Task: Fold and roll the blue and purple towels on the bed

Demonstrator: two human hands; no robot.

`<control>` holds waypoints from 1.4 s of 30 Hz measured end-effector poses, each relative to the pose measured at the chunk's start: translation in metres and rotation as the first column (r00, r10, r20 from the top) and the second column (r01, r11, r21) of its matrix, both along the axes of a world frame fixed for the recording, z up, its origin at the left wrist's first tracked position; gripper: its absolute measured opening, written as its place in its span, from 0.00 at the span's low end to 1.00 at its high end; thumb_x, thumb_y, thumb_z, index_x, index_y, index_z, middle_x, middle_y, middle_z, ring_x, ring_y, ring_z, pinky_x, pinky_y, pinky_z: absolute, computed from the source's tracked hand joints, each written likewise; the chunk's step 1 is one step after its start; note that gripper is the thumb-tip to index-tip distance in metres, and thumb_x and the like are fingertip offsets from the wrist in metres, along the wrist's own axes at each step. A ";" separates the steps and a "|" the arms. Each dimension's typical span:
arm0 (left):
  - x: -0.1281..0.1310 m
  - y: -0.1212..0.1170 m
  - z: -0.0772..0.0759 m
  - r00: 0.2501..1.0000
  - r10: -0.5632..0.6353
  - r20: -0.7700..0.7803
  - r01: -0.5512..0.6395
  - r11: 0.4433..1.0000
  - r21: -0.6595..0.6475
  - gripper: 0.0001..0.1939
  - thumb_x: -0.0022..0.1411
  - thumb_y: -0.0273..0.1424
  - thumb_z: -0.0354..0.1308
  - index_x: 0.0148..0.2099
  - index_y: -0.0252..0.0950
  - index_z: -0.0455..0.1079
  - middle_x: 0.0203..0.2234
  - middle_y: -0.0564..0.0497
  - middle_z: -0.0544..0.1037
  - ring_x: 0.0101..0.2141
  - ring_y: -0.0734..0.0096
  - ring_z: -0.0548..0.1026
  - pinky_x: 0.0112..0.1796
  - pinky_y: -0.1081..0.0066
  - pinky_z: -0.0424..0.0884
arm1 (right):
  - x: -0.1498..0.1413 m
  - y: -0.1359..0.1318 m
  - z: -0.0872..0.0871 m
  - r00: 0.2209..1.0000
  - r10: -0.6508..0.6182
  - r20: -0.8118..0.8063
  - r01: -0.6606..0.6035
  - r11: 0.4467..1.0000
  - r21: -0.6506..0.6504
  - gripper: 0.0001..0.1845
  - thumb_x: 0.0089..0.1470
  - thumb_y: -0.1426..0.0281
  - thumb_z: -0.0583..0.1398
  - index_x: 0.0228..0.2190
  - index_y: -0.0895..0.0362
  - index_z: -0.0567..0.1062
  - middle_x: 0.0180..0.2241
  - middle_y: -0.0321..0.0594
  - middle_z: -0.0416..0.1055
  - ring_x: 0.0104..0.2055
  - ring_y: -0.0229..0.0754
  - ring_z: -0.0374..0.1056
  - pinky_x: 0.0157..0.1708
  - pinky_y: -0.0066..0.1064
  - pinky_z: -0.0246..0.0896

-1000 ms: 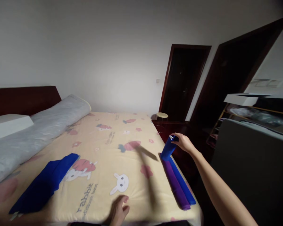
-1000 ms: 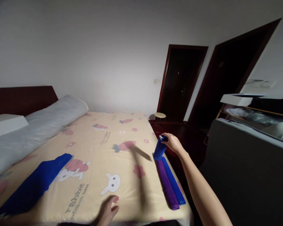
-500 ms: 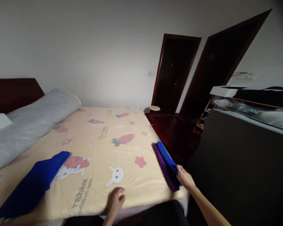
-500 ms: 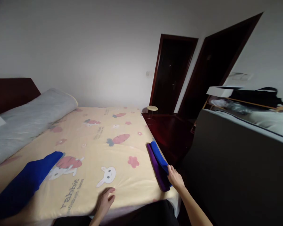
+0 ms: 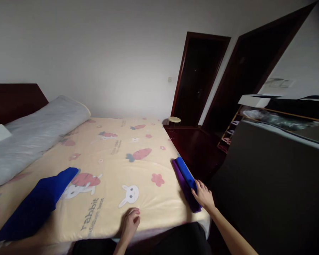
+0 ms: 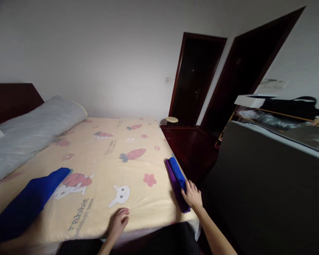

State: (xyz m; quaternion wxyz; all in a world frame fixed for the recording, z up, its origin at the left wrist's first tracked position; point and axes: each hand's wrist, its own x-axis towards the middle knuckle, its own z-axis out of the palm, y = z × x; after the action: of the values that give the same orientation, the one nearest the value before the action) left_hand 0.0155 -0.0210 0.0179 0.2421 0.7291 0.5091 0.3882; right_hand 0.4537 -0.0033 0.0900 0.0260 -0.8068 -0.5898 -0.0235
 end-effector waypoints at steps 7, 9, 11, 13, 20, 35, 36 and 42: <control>0.000 0.001 -0.001 1.000 -0.002 -0.007 0.002 1.000 -0.004 0.09 0.53 0.27 0.53 0.33 0.41 0.74 0.36 0.49 0.80 0.40 0.64 0.78 0.43 0.64 0.76 | -0.012 0.012 -0.036 0.960 -0.196 -0.198 0.176 0.978 -0.112 0.57 0.47 0.48 0.59 0.67 0.52 0.36 0.65 0.62 0.45 0.61 0.68 0.56 0.50 0.57 0.57; -0.001 0.001 -0.002 1.000 -0.008 -0.007 0.008 1.000 -0.007 0.09 0.54 0.28 0.53 0.33 0.42 0.74 0.36 0.49 0.80 0.40 0.65 0.78 0.43 0.64 0.76 | -0.016 0.009 -0.041 0.967 -0.162 -0.195 0.151 0.986 -0.071 0.62 0.43 0.51 0.63 0.67 0.56 0.35 0.63 0.65 0.48 0.60 0.67 0.58 0.51 0.52 0.57; -0.001 0.001 -0.003 1.000 -0.011 -0.007 0.011 1.000 -0.009 0.09 0.54 0.28 0.53 0.33 0.42 0.74 0.37 0.49 0.80 0.40 0.64 0.78 0.43 0.64 0.76 | -0.020 0.006 -0.042 0.969 -0.155 -0.194 0.145 0.987 -0.064 0.65 0.40 0.55 0.66 0.67 0.56 0.34 0.62 0.65 0.49 0.59 0.66 0.59 0.50 0.48 0.58; -0.002 0.000 -0.004 1.000 -0.013 -0.007 0.013 1.000 -0.010 0.09 0.55 0.28 0.53 0.34 0.42 0.74 0.37 0.49 0.80 0.41 0.64 0.78 0.44 0.64 0.76 | -0.023 0.004 -0.038 0.965 -0.178 -0.194 0.165 0.983 -0.079 0.65 0.40 0.60 0.67 0.67 0.54 0.33 0.61 0.64 0.52 0.58 0.65 0.61 0.48 0.47 0.59; -0.001 -0.001 -0.001 1.000 -0.008 -0.010 0.008 1.000 0.006 0.09 0.53 0.26 0.53 0.33 0.42 0.74 0.36 0.50 0.80 0.39 0.66 0.78 0.43 0.65 0.76 | -0.025 0.001 -0.032 0.968 -0.180 -0.173 0.177 0.984 -0.036 0.54 0.46 0.72 0.61 0.67 0.56 0.38 0.54 0.61 0.62 0.51 0.58 0.69 0.45 0.42 0.61; 0.001 0.002 -0.013 0.999 0.009 0.051 -0.011 0.999 0.041 0.09 0.52 0.25 0.54 0.31 0.43 0.74 0.34 0.51 0.80 0.38 0.67 0.79 0.41 0.69 0.77 | 0.003 0.010 -0.015 0.991 -0.116 -0.067 0.113 0.993 -0.045 0.46 0.47 0.74 0.57 0.66 0.53 0.48 0.40 0.47 0.70 0.41 0.52 0.72 0.38 0.37 0.64; 0.001 0.002 -0.013 0.999 0.008 0.052 -0.010 0.999 0.038 0.09 0.52 0.25 0.54 0.31 0.43 0.73 0.34 0.51 0.80 0.38 0.67 0.79 0.41 0.69 0.77 | 0.005 0.010 -0.010 0.992 -0.113 -0.059 0.111 0.993 -0.039 0.46 0.47 0.75 0.57 0.66 0.53 0.48 0.40 0.46 0.70 0.41 0.51 0.72 0.37 0.37 0.64; 0.000 0.003 -0.017 0.999 0.015 0.038 -0.017 0.999 0.038 0.07 0.54 0.28 0.55 0.31 0.43 0.74 0.34 0.50 0.80 0.38 0.65 0.78 0.41 0.67 0.77 | 0.011 0.010 0.021 0.991 -0.114 -0.077 0.112 0.993 -0.029 0.45 0.48 0.74 0.57 0.66 0.55 0.49 0.40 0.47 0.68 0.40 0.49 0.72 0.38 0.35 0.63</control>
State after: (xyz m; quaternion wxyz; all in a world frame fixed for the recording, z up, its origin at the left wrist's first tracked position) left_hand 0.0159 -0.0178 0.0014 0.2348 0.7220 0.5027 0.4134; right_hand 0.4651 0.0065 0.1108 0.0379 -0.8394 -0.5421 0.0141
